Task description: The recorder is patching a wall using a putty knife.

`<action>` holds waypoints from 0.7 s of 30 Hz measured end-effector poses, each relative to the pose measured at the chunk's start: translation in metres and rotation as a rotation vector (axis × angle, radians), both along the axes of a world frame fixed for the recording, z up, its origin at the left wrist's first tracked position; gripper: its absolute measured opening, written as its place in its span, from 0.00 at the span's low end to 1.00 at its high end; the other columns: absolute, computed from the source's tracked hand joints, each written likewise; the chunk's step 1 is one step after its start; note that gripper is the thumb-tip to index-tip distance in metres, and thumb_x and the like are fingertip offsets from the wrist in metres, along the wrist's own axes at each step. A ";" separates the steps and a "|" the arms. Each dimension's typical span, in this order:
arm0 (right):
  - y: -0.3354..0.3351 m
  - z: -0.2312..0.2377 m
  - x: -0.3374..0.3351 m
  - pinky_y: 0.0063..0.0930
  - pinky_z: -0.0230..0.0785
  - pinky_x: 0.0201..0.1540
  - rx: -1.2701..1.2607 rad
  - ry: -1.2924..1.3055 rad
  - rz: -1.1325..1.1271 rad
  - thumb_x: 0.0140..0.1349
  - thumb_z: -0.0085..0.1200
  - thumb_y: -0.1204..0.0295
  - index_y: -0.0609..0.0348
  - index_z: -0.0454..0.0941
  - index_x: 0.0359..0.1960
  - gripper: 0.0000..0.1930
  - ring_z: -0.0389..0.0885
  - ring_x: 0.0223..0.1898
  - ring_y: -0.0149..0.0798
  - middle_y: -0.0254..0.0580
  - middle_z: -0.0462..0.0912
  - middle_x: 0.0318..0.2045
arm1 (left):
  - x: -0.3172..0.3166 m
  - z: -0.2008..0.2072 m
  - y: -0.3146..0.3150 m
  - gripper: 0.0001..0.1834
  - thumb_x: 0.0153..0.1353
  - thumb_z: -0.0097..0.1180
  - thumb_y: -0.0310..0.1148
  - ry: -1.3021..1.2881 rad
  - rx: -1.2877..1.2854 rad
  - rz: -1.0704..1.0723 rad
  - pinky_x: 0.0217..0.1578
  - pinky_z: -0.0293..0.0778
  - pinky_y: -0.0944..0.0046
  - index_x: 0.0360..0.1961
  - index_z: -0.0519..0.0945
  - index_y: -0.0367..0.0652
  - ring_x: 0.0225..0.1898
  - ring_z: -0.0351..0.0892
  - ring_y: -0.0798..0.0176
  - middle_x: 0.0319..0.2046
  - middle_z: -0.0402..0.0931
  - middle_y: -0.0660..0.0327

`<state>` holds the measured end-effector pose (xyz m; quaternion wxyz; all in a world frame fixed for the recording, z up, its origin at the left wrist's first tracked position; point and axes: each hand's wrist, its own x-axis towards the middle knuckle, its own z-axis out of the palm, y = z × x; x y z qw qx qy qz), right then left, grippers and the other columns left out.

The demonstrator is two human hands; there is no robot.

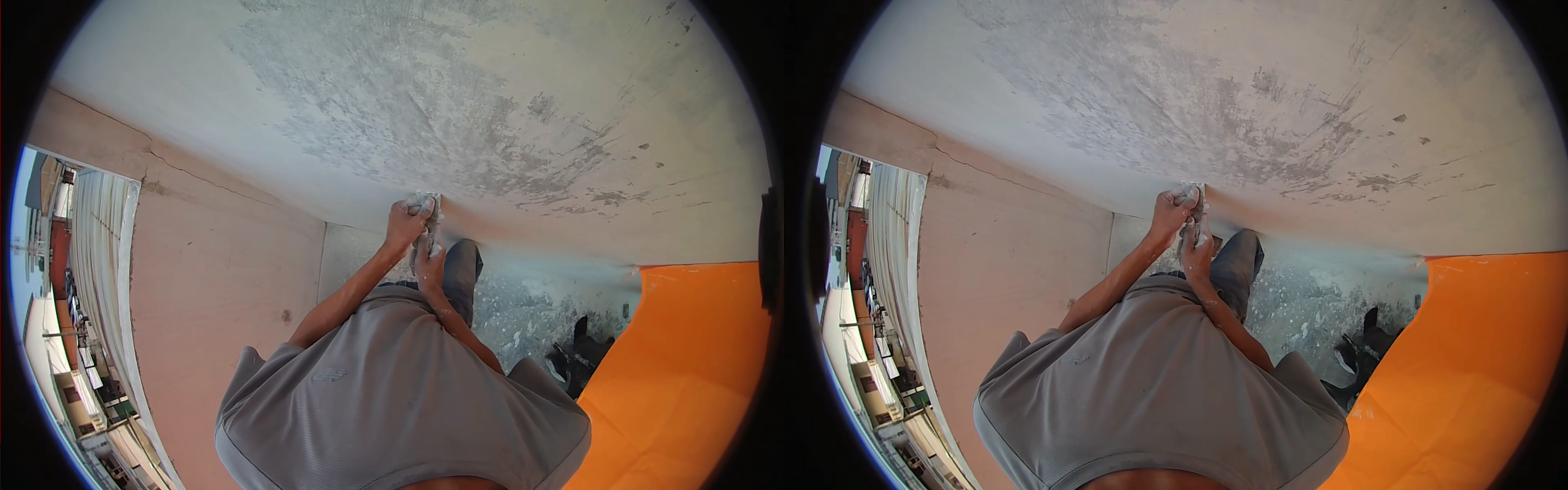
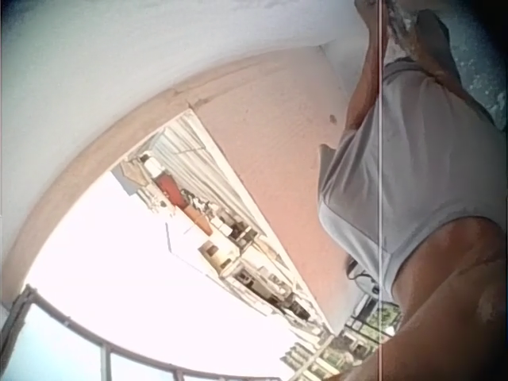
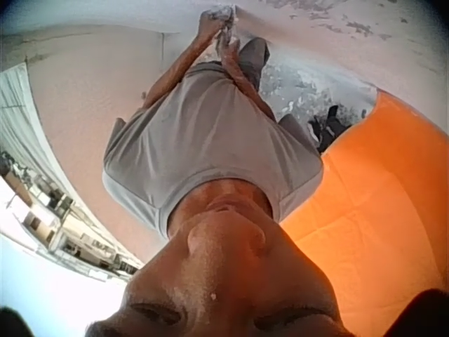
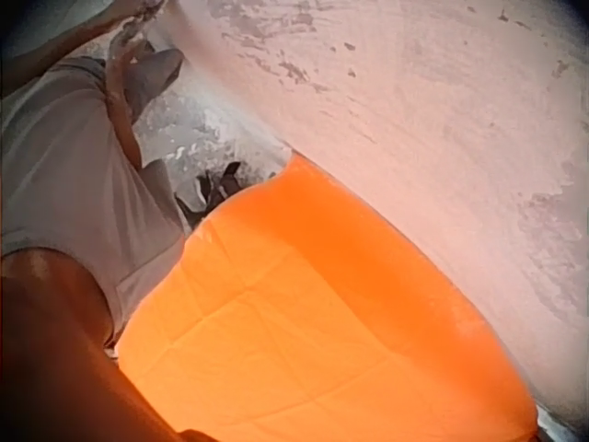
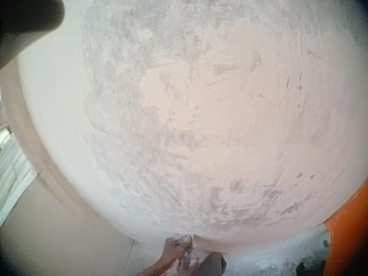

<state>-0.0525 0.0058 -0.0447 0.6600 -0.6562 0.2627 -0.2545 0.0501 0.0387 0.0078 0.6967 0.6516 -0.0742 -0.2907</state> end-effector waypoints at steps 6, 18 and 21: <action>0.020 -0.019 0.015 0.24 0.64 0.30 0.463 -0.107 0.012 0.75 0.43 0.65 0.69 0.68 0.60 0.20 0.69 0.28 0.25 0.30 0.75 0.27 | -0.004 0.049 0.002 0.15 0.67 0.60 0.38 -0.270 0.251 -0.012 0.27 0.74 0.70 0.36 0.85 0.35 0.27 0.78 0.76 0.24 0.84 0.63; -0.010 0.004 -0.009 0.36 0.68 0.32 -0.058 -0.027 0.023 0.72 0.44 0.69 0.78 0.70 0.54 0.19 0.77 0.26 0.41 0.48 0.78 0.24 | -0.005 0.014 -0.001 0.13 0.68 0.59 0.40 0.235 -0.073 -0.045 0.27 0.75 0.66 0.35 0.83 0.39 0.26 0.80 0.68 0.27 0.82 0.62; -0.012 0.025 -0.014 0.38 0.69 0.35 -0.198 0.004 -0.018 0.72 0.43 0.70 0.82 0.69 0.53 0.20 0.79 0.28 0.47 0.57 0.79 0.26 | -0.010 0.013 -0.006 0.12 0.69 0.57 0.39 0.345 -0.212 -0.037 0.27 0.76 0.66 0.35 0.82 0.40 0.26 0.81 0.67 0.27 0.82 0.62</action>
